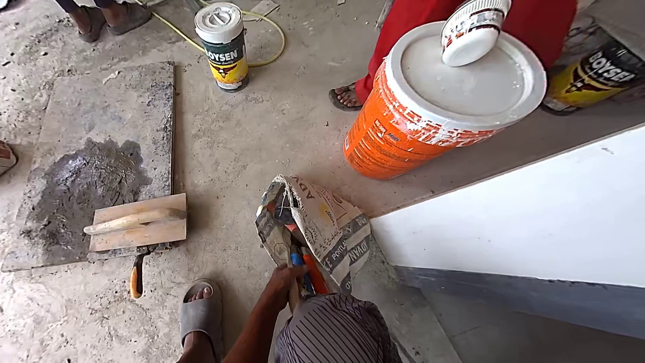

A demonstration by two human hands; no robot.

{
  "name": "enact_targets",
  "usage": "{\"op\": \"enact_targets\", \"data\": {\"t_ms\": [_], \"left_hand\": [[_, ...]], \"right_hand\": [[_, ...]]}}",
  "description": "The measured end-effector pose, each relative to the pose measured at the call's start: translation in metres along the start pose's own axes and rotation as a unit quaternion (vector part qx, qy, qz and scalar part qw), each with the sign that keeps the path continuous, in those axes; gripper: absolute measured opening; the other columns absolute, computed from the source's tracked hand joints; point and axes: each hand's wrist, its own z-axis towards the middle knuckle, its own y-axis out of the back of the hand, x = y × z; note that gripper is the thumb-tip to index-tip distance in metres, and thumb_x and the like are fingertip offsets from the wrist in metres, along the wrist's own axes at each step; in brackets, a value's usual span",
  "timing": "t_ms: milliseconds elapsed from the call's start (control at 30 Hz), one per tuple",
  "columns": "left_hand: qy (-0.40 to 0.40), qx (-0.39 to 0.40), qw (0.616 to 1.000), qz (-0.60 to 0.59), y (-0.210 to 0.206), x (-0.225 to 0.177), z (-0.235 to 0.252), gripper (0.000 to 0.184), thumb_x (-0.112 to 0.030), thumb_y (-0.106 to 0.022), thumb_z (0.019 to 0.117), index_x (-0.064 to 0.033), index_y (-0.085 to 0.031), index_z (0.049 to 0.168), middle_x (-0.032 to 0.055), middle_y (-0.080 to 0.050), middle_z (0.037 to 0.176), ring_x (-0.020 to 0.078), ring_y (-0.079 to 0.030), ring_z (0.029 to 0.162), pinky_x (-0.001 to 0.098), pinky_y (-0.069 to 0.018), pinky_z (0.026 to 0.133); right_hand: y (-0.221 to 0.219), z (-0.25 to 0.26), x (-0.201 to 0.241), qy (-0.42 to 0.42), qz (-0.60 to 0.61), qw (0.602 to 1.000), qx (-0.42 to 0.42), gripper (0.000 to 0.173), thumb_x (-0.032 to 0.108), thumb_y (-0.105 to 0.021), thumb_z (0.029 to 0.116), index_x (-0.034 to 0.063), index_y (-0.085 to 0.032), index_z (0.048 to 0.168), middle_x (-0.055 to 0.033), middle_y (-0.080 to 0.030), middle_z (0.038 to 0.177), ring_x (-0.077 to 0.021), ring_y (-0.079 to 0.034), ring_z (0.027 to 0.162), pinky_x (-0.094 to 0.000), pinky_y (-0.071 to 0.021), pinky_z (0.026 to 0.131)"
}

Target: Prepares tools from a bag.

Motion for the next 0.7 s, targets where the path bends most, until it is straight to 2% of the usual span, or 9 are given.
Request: {"op": "enact_targets", "data": {"t_ms": [67,167,233,300,367,433,500,633,700], "left_hand": [[-0.021,-0.054,0.997,-0.042,-0.013,-0.018,0.009,0.039,-0.027,-0.066,0.1010,0.0020,-0.055,0.125,0.0125,-0.061,0.087,0.0192,-0.060,0.065,0.0353,-0.0553,0.061],[-0.068,-0.090,0.992,-0.052,-0.023,-0.027,0.026,0.057,-0.042,-0.060,0.1036,-0.0022,-0.049,0.143,0.0238,-0.064,0.120,0.0344,-0.065,0.105,0.0509,-0.0561,0.090],[-0.106,-0.124,0.986,-0.012,-0.028,-0.015,0.029,0.053,-0.040,-0.058,0.1047,0.0018,-0.053,0.138,0.0265,-0.063,0.124,0.0377,-0.063,0.111,0.0541,-0.0537,0.093],[-0.128,-0.188,0.972,0.064,-0.030,0.001,0.023,0.041,-0.029,-0.062,0.1022,0.0055,-0.061,0.125,0.0247,-0.066,0.107,0.0351,-0.064,0.096,0.0530,-0.0522,0.084],[-0.099,-0.203,0.967,0.123,-0.027,0.015,0.015,0.040,-0.022,-0.065,0.1001,0.0056,-0.061,0.129,0.0245,-0.068,0.112,0.0349,-0.067,0.103,0.0527,-0.0531,0.092],[-0.085,-0.178,0.960,0.201,-0.022,0.024,0.014,0.040,-0.019,-0.066,0.0980,0.0037,-0.060,0.130,0.0226,-0.068,0.118,0.0331,-0.067,0.108,0.0508,-0.0531,0.096],[-0.076,-0.120,0.937,0.320,-0.017,0.026,0.010,0.046,-0.020,-0.069,0.0942,0.0018,-0.059,0.133,0.0231,-0.062,0.131,0.0343,-0.064,0.118,0.0507,-0.0519,0.100],[-0.115,-0.067,0.835,0.535,-0.011,0.055,0.011,0.046,-0.027,-0.058,0.1031,-0.0082,-0.053,0.145,0.0236,-0.052,0.146,0.0401,-0.057,0.130,0.0573,-0.0520,0.099],[-0.142,-0.112,0.831,0.526,-0.010,0.086,0.005,0.040,-0.029,-0.045,0.1094,-0.0066,-0.060,0.138,0.0224,-0.060,0.137,0.0387,-0.061,0.124,0.0556,-0.0530,0.097]], "right_hand": [[-0.010,0.014,-0.036,-0.177,0.069,0.981,0.037,0.020,-0.002,-0.056,0.1020,-0.0146,-0.067,0.092,-0.0162,-0.067,0.083,-0.0083,-0.058,0.074,-0.0193,-0.0462,0.074],[-0.043,0.020,-0.129,-0.206,0.130,0.970,-0.019,0.019,0.004,-0.059,0.1004,-0.0049,-0.071,0.088,-0.0041,-0.069,0.078,0.0010,-0.059,0.070,-0.0181,-0.0509,0.072],[-0.053,0.021,-0.178,-0.167,0.160,0.972,-0.047,0.019,0.005,-0.060,0.0996,-0.0044,-0.070,0.087,-0.0029,-0.070,0.075,0.0016,-0.061,0.068,-0.0170,-0.0524,0.068],[-0.050,0.017,-0.155,-0.177,0.190,0.963,-0.074,0.016,-0.002,-0.058,0.0988,-0.0084,-0.066,0.086,-0.0047,-0.066,0.071,0.0008,-0.058,0.064,-0.0158,-0.0506,0.065],[-0.033,0.013,-0.094,-0.228,0.204,0.950,-0.058,0.013,-0.007,-0.052,0.1009,-0.0117,-0.062,0.094,-0.0056,-0.063,0.074,0.0005,-0.055,0.065,-0.0143,-0.0485,0.069],[-0.036,0.003,-0.068,-0.077,0.283,0.949,-0.116,0.012,-0.016,-0.048,0.0937,-0.0215,-0.057,0.088,-0.0077,-0.062,0.068,0.0046,-0.053,0.062,-0.0073,-0.0449,0.062],[-0.012,0.001,-0.001,-0.248,0.288,0.922,-0.073,0.011,-0.013,-0.044,0.0993,-0.0161,-0.055,0.100,-0.0046,-0.058,0.076,0.0030,-0.051,0.065,-0.0099,-0.0453,0.068],[-0.025,-0.007,-0.017,-0.229,0.283,0.926,-0.101,0.012,-0.008,-0.046,0.1017,-0.0155,-0.054,0.106,-0.0105,-0.061,0.085,-0.0026,-0.057,0.073,-0.0138,-0.0485,0.072],[-0.023,-0.010,-0.043,-0.165,0.162,0.973,0.001,0.033,0.003,-0.045,0.1080,-0.0232,-0.050,0.127,-0.0294,-0.063,0.117,-0.0178,-0.062,0.101,-0.0242,-0.0492,0.093]]}}
